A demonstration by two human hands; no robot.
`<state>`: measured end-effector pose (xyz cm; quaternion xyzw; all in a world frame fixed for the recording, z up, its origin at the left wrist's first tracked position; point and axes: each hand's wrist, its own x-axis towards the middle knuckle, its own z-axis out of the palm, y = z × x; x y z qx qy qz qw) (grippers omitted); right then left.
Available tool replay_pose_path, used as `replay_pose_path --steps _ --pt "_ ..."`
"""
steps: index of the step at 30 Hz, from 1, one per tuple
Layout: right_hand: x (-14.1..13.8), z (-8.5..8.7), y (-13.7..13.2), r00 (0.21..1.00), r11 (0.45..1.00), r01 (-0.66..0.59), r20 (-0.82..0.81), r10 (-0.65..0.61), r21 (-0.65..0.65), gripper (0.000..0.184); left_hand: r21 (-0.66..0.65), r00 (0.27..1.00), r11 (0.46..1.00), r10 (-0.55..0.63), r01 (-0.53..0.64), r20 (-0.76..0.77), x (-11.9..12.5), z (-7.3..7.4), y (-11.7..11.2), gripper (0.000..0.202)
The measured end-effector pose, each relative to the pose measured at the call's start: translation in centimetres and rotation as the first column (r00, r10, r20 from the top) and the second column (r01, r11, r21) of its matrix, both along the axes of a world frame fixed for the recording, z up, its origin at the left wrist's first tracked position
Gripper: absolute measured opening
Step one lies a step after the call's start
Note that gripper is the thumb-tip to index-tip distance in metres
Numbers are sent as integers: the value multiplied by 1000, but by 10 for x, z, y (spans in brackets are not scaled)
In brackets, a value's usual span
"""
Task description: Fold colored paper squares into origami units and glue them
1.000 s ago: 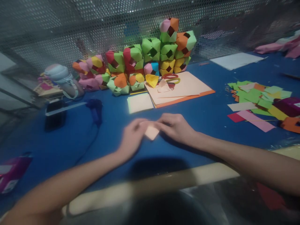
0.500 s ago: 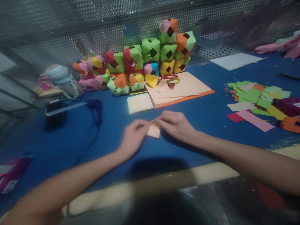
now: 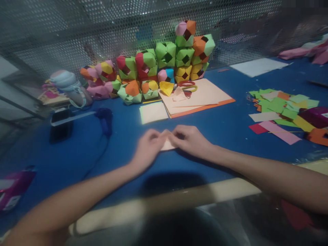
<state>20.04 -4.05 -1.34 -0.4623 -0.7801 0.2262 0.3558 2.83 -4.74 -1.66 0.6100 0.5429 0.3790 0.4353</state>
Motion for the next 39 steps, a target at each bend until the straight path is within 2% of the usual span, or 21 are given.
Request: replay_pose_path --steps 8,16,19,23,27,39 --pt "-3 -3 -4 998 998 -11 67 6 70 23 1 997 1000 -15 15 -69 1 3 -1 16" --pt "-4 0 -5 998 999 -17 56 20 -42 18 22 995 999 -22 24 -100 3 5 -2 5" --pt "-5 3 -6 999 997 -36 38 39 -69 22 32 993 999 -5 8 -118 4 5 -3 4" --pt "-6 5 -8 997 996 -24 74 30 -87 24 51 990 998 28 -21 -135 4 6 -4 6" --pt "-8 2 -8 990 997 14 140 -4 -75 22 63 989 998 11 -1 -148 4 5 -6 6" --pt "-10 -4 -7 990 994 51 139 -37 -99 21 47 992 997 -49 55 -112 6 7 -6 4"
